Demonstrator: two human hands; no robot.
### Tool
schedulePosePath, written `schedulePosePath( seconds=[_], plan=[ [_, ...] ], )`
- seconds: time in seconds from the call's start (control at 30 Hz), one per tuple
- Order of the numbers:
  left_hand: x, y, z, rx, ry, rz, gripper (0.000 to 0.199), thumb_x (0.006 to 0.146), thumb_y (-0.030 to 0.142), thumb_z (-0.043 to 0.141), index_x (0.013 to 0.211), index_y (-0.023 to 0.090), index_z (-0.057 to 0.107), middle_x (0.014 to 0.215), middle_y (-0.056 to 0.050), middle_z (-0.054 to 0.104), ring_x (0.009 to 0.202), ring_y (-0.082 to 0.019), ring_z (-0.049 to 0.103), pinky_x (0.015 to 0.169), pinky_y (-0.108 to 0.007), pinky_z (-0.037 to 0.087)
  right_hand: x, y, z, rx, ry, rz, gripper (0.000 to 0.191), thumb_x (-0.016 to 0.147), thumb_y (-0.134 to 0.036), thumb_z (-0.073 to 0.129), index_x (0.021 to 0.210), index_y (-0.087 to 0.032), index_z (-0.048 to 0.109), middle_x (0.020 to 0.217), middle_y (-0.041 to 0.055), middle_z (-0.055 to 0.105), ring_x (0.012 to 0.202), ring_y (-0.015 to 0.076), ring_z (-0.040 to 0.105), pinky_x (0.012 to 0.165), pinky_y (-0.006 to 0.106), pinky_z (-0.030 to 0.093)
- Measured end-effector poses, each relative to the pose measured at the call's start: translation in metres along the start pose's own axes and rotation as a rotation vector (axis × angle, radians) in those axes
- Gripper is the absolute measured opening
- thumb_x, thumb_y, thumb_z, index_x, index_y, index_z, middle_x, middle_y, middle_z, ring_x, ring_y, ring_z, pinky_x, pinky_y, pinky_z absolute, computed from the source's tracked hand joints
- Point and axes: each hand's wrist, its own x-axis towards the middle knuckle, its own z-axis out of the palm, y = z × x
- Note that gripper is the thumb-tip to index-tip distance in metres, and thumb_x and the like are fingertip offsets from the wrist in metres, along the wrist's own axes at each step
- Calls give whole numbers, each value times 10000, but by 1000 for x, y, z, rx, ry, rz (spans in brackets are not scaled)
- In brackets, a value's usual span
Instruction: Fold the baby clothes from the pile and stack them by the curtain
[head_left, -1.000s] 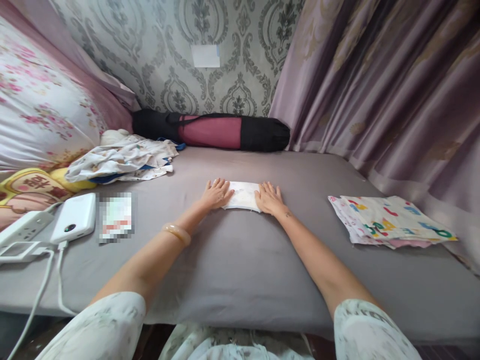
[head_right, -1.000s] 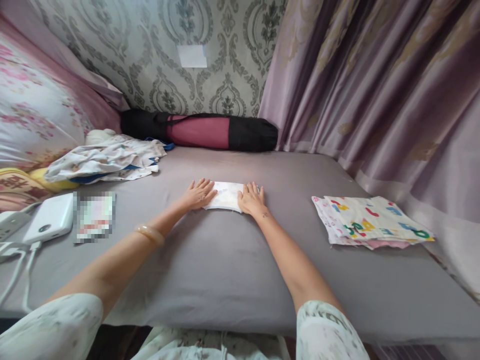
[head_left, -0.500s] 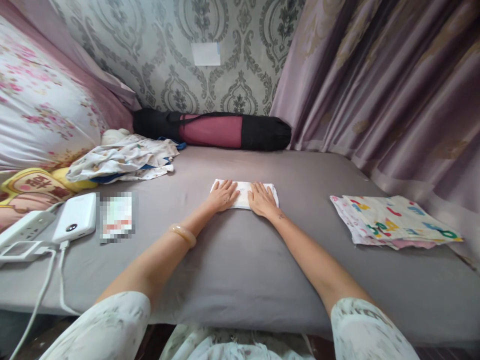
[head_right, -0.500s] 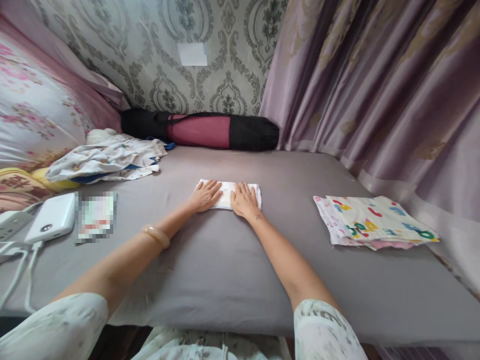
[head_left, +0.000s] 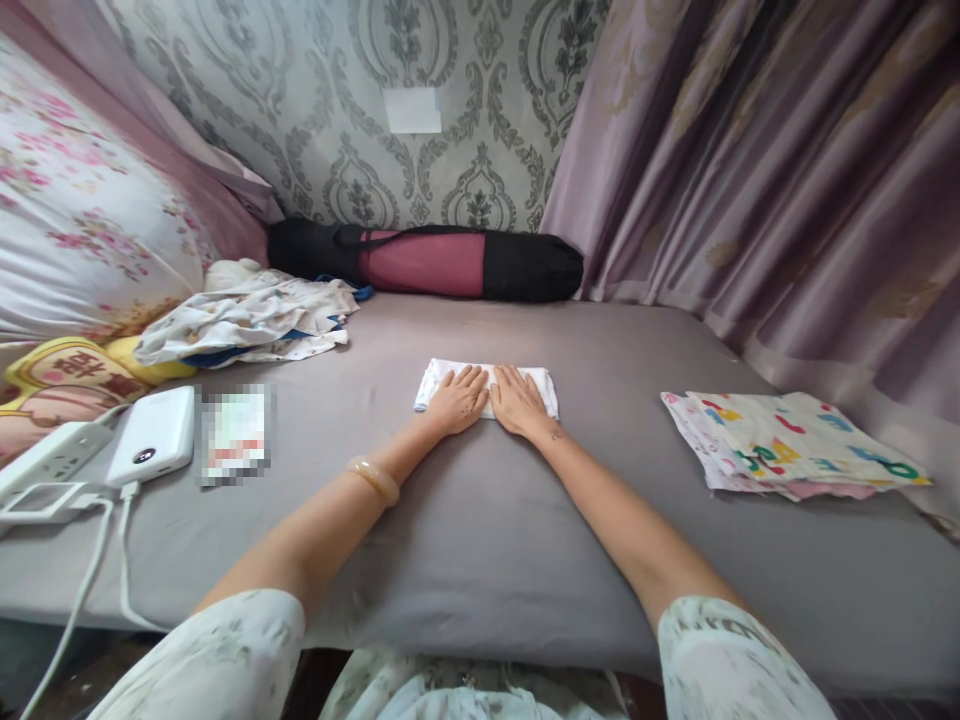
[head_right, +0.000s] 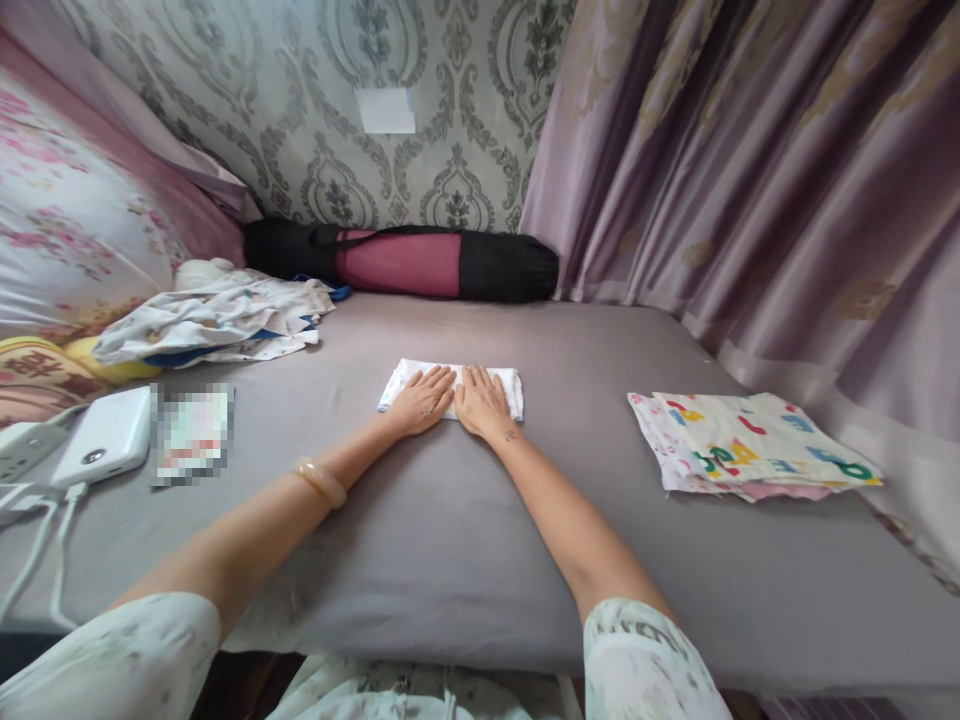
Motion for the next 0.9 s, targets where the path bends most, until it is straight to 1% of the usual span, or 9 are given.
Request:
schedulePosePath(
  seconds=[0.1,0.2,0.3,0.4,0.53,0.63,0.7,0.8,0.9],
  plan=[
    [1,-1,2,3,1,-3,554,1005,360,172,1491,139,319,1571,-92,294,1466,-234,215,1186,-450,184,0,1,1,-5,-6,6,546,989,-299,232,1477,-86,349,1545,121,341,1437,236,255,1175,422,141],
    [0,-1,0,4,1,9,556,1007,360,179,1481,109,328,1566,-109,302,1460,-242,231,1182,-449,198,1,-1,-6,-11,-24,14,532,989,-293,242,1468,-94,364,1539,127,352,1427,242,277,1170,428,153],
    [-4,-6,-4,25,43,0,531,1008,359,191,1442,126,388,1545,-112,349,1448,-233,264,1183,-437,199,4,-9,-14,-20,0,8,524,977,-263,266,1461,-94,370,1546,137,334,1431,247,265,1169,448,144],
    [-11,-20,-7,43,116,-77,502,1008,356,193,1403,163,436,1517,-98,401,1441,-215,281,1191,-423,183,7,-19,-14,-15,68,-25,532,977,-261,269,1473,-86,344,1570,132,283,1453,241,205,1176,454,111],
    [-24,-47,-9,14,131,-163,489,1007,346,203,1388,166,450,1513,-98,408,1440,-219,285,1185,-426,207,7,-27,-3,5,44,-15,542,998,-323,247,1466,-77,364,1551,140,323,1439,251,239,1171,439,134],
    [-30,-64,-4,-38,128,-155,485,1003,346,217,1393,163,441,1520,-98,396,1443,-228,277,1181,-437,220,6,-26,4,8,28,-2,543,1000,-332,254,1464,-74,369,1543,145,338,1433,256,250,1164,441,154],
    [-31,-72,1,-91,146,-140,494,1000,356,219,1394,152,436,1517,-110,398,1440,-235,285,1177,-444,233,5,-25,4,7,27,-5,543,1000,-332,264,1463,-68,367,1539,151,343,1432,261,253,1162,444,157],
    [-30,-79,8,-172,203,-121,497,994,370,229,1368,137,458,1487,-126,437,1419,-234,328,1163,-432,276,8,-27,-2,5,-2,3,540,999,-329,275,1462,-66,366,1535,163,345,1427,270,264,1157,455,163],
    [-29,-80,13,-206,254,-97,483,986,368,251,1343,136,477,1451,-120,482,1401,-218,361,1154,-393,303,13,-35,-11,3,-28,15,526,993,-299,287,1451,-60,384,1534,174,343,1427,281,264,1157,471,154]
  ],
)
